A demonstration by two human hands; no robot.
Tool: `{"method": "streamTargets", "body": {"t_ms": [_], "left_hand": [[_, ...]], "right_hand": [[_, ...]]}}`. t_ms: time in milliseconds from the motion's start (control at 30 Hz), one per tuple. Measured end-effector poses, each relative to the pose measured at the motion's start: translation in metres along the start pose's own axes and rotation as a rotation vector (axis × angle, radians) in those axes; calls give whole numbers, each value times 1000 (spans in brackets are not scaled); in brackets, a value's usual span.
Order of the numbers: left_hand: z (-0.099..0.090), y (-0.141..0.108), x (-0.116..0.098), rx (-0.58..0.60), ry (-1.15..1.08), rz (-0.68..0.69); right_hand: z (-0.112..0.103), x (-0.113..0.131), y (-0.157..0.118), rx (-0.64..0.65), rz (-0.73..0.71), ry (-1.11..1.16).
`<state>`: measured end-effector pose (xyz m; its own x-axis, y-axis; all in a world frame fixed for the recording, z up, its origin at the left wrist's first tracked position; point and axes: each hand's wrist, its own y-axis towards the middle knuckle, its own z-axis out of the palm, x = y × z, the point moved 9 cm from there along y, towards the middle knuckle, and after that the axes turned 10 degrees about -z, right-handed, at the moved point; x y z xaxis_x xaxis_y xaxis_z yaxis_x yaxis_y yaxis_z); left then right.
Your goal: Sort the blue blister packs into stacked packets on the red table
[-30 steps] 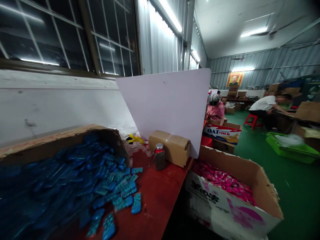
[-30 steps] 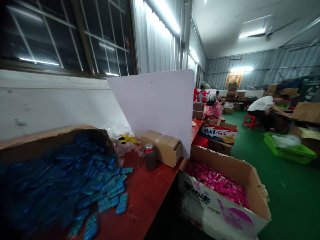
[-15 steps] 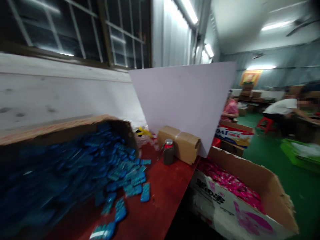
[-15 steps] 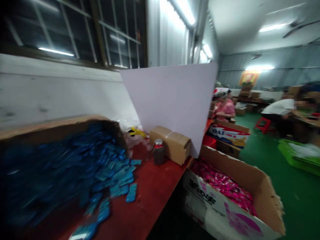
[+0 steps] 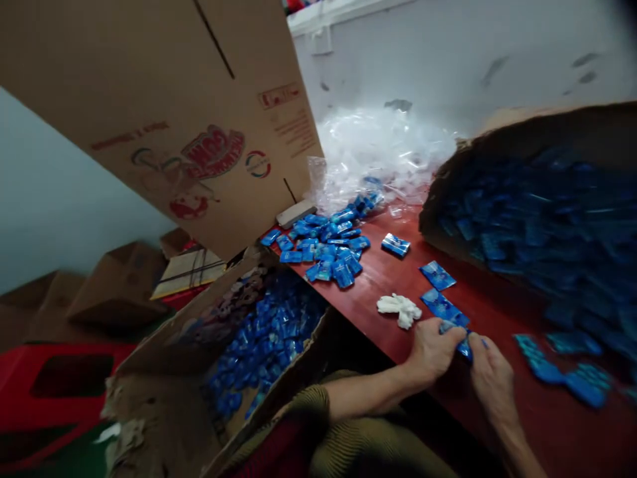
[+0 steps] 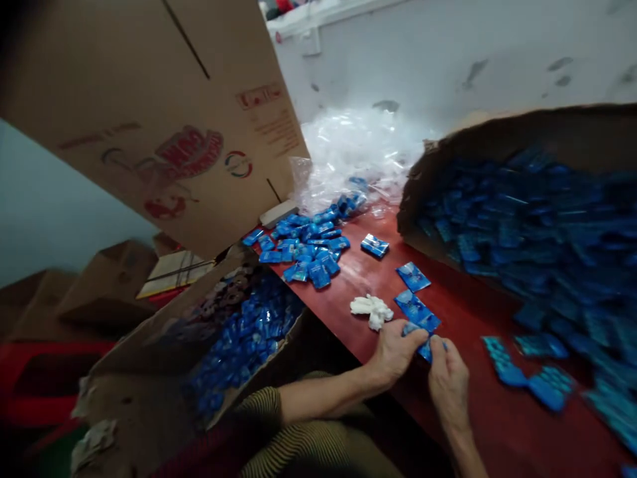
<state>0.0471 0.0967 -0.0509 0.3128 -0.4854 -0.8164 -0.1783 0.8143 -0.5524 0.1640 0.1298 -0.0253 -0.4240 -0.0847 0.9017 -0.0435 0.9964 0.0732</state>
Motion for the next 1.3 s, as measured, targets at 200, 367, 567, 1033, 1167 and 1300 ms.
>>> {"method": "streamTargets", "body": {"t_ms": [200, 367, 567, 1033, 1167, 1300], "left_hand": [[13, -6, -10, 215, -93, -43], [1, -6, -15, 227, -168, -156], [10, -7, -14, 375, -296, -306], [6, -16, 0, 272, -371, -536], [6, -14, 4, 280, -357, -527], [5, -12, 5, 303, -350, -515]], "right_hand": [[-10, 4, -22, -43, 87, 155], [-5, 31, -13, 33, -70, 115], [-90, 30, 34, -119, -193, -634], [-65, -13, 28, 168, -166, -1035], [-69, -18, 16, 112, -167, -1025], [-68, -17, 10, 88, -165, -938]]}}
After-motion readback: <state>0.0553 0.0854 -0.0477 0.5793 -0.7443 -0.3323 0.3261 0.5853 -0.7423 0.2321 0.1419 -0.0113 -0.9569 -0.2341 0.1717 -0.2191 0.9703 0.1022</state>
